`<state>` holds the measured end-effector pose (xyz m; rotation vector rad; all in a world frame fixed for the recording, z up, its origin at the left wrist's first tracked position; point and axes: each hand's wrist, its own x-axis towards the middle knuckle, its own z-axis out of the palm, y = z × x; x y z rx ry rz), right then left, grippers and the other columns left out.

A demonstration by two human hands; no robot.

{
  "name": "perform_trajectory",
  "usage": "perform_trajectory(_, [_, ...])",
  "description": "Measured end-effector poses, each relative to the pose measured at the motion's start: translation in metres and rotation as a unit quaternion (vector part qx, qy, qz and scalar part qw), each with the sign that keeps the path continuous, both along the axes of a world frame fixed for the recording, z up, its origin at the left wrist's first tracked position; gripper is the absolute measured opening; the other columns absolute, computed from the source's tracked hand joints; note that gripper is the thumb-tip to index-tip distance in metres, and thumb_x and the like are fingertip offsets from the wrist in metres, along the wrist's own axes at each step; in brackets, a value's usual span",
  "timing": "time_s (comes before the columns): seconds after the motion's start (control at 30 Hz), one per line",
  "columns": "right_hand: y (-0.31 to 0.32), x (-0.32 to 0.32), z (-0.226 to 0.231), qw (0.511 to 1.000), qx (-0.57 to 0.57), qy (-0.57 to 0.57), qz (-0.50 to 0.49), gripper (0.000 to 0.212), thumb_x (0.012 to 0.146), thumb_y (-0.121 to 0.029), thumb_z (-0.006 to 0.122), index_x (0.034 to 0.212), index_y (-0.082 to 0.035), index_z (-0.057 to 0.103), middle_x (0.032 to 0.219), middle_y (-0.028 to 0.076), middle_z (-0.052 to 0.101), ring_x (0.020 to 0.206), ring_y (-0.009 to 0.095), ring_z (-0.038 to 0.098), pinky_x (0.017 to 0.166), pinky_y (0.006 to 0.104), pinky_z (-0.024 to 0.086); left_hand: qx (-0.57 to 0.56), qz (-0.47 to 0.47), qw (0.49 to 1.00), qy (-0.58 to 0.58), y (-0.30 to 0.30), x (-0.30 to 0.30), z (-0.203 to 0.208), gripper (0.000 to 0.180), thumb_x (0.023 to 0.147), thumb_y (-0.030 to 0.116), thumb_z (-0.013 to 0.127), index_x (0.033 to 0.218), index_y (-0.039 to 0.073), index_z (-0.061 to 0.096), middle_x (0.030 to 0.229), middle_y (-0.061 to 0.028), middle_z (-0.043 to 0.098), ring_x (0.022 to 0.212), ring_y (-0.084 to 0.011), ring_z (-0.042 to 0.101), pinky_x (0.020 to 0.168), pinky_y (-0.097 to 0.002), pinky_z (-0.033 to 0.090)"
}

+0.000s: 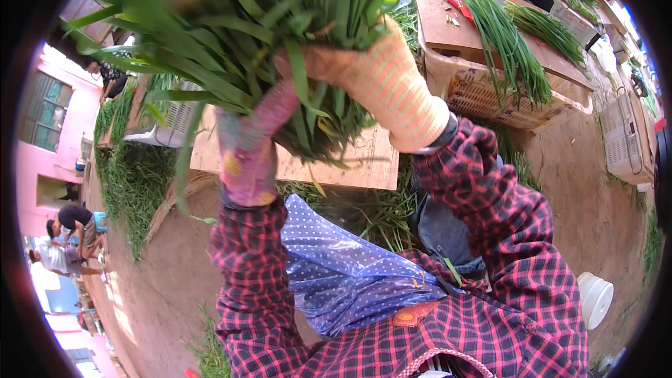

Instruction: The person sorts through bundles of long green vegetables by hand, removing loose leaves and debris. The person gathers the stalks into bunches and places them into a plastic-lined crate.

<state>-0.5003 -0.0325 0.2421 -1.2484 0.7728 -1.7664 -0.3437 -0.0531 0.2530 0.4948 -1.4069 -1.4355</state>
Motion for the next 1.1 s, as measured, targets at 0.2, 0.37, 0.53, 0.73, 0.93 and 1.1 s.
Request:
perform_trajectory(0.2, [-0.046,-0.02,-0.048,0.988,0.04,-0.005,0.148,0.071,0.063,-0.021,0.091,0.123,-0.006,0.057,0.111,0.007,0.068,0.106,0.018,0.062,0.091,0.031,0.051,-0.001,-0.005,0.996,-0.089,-0.06,0.022,-0.056,0.052,0.076,0.008,0.081,0.123,0.001,0.06,0.113,-0.0054,0.066,0.104,-0.0163,0.061,0.093,-0.0341,0.049])
perform_trajectory(0.37, [-0.084,-0.043,-0.121,0.986,0.112,0.121,0.037,0.074,0.062,-0.032,0.091,0.123,-0.006,0.059,0.11,0.01,0.069,0.101,0.018,0.063,0.089,0.0313,0.05,-0.011,-0.026,0.991,-0.134,-0.108,-0.003,-0.122,0.051,0.079,0.007,0.078,0.125,0.003,0.058,0.114,-0.0057,0.065,0.101,-0.0158,0.06,0.092,-0.0321,0.049])
perform_trajectory(0.53, [-0.075,-0.011,-0.06,0.972,0.144,0.186,0.017,0.061,0.068,-0.029,0.089,0.118,-0.005,0.063,0.102,0.008,0.071,0.092,0.014,0.064,0.085,0.0296,0.051,-0.099,-0.052,0.983,-0.144,-0.138,0.018,-0.11,0.048,0.083,0.007,0.074,0.127,0.003,0.055,0.116,-0.0065,0.063,0.101,-0.016,0.06,0.089,-0.0309,0.051])
perform_trajectory(0.73, [-0.061,-0.004,-0.041,0.998,0.03,0.061,0.015,0.044,0.074,-0.027,0.085,0.11,-0.007,0.069,0.093,0.008,0.073,0.087,0.013,0.065,0.081,0.0306,0.053,0.059,-0.028,0.991,-0.114,-0.084,0.018,-0.046,0.035,0.08,0.005,0.075,0.114,0.004,0.066,0.108,-0.0058,0.066,0.098,-0.0163,0.063,0.089,-0.0309,0.05])
perform_trajectory(0.93, [-0.065,-0.003,-0.051,0.904,0.009,0.427,-0.037,0.08,0.073,-0.06,0.074,0.127,-0.004,0.058,0.132,0.021,0.053,0.122,0.035,0.052,0.104,0.0407,0.042,-0.093,-0.056,0.963,-0.245,-0.111,0.044,-0.101,0.034,0.084,0.007,0.072,0.117,0.003,0.065,0.112,-0.0093,0.068,0.1,-0.0176,0.065,0.091,-0.0314,0.052])
perform_trajectory(1.1, [-0.071,-0.015,-0.034,0.819,0.025,0.566,-0.09,0.082,0.074,-0.067,0.068,0.127,-0.006,0.059,0.133,0.021,0.051,0.124,0.037,0.048,0.106,0.0417,0.039,-0.04,-0.14,0.964,-0.222,-0.138,0.029,-0.116,0.031,0.084,0.003,0.071,0.115,-0.001,0.066,0.112,-0.0101,0.068,0.101,-0.018,0.065,0.089,-0.032,0.054])
